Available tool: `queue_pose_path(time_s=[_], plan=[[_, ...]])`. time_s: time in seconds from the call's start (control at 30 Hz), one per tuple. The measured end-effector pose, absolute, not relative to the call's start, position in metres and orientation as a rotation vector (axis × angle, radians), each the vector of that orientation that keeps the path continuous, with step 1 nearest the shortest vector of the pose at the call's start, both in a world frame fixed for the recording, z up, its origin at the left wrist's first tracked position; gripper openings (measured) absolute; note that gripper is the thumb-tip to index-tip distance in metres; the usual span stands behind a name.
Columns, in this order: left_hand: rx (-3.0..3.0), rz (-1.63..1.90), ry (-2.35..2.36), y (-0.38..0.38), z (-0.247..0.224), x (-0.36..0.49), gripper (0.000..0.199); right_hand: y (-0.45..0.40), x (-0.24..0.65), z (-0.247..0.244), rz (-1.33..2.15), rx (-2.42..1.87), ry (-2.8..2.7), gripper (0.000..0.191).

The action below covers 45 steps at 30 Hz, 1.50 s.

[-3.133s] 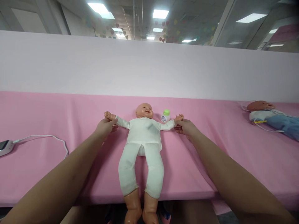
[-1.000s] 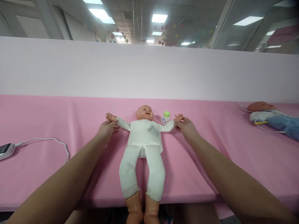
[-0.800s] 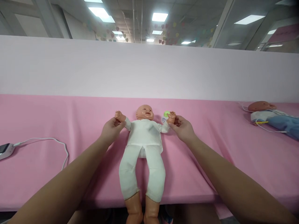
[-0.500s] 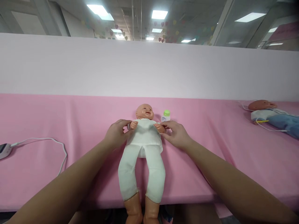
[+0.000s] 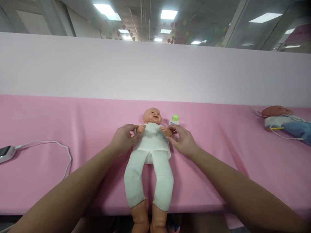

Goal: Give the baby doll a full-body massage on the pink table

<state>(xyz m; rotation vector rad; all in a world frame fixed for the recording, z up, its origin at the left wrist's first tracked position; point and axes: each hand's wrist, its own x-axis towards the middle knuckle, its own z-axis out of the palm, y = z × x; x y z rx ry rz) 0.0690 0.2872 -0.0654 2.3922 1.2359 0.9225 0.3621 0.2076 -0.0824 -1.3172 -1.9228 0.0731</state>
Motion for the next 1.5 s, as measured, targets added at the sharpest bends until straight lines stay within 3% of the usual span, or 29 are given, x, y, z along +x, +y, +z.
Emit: queue_pose_path(time_s=[0.17,0.3,0.43,0.67,0.83,1.03,1.3,1.5], plan=[[1.801,1.065,1.394,0.303,-0.066,0.053,0.025,0.219,0.385,-0.087,0.242,-1.410,-1.439,0.062],[1.366,1.174,1.251,0.323,-0.072,0.039,0.026,0.232,0.415,-0.091,0.393,-1.571,-1.125,0.065],[0.925,1.194,1.415,0.341,-0.076,0.033,0.020,0.242,0.433,-0.097,0.590,-1.653,-0.895,0.068],[0.756,1.179,1.401,0.347,-0.077,0.034,0.012,0.245,0.434,-0.104,0.571,-1.922,-1.019,0.079],[0.920,1.232,1.385,0.341,-0.078,0.034,0.023,0.244,0.435,-0.104,0.482,-1.816,-1.038,0.080],[1.562,1.304,1.487,0.312,-0.066,0.045,0.028,0.226,0.404,-0.090,0.179,-1.470,-1.280,0.080],[2.451,1.120,1.304,0.274,-0.060,0.075,0.027,0.208,0.362,-0.086,-0.163,-1.190,-1.895,0.052],[2.711,0.978,1.170,0.278,-0.069,0.078,0.029,0.210,0.356,-0.079,-0.207,-0.990,-2.213,0.036]])
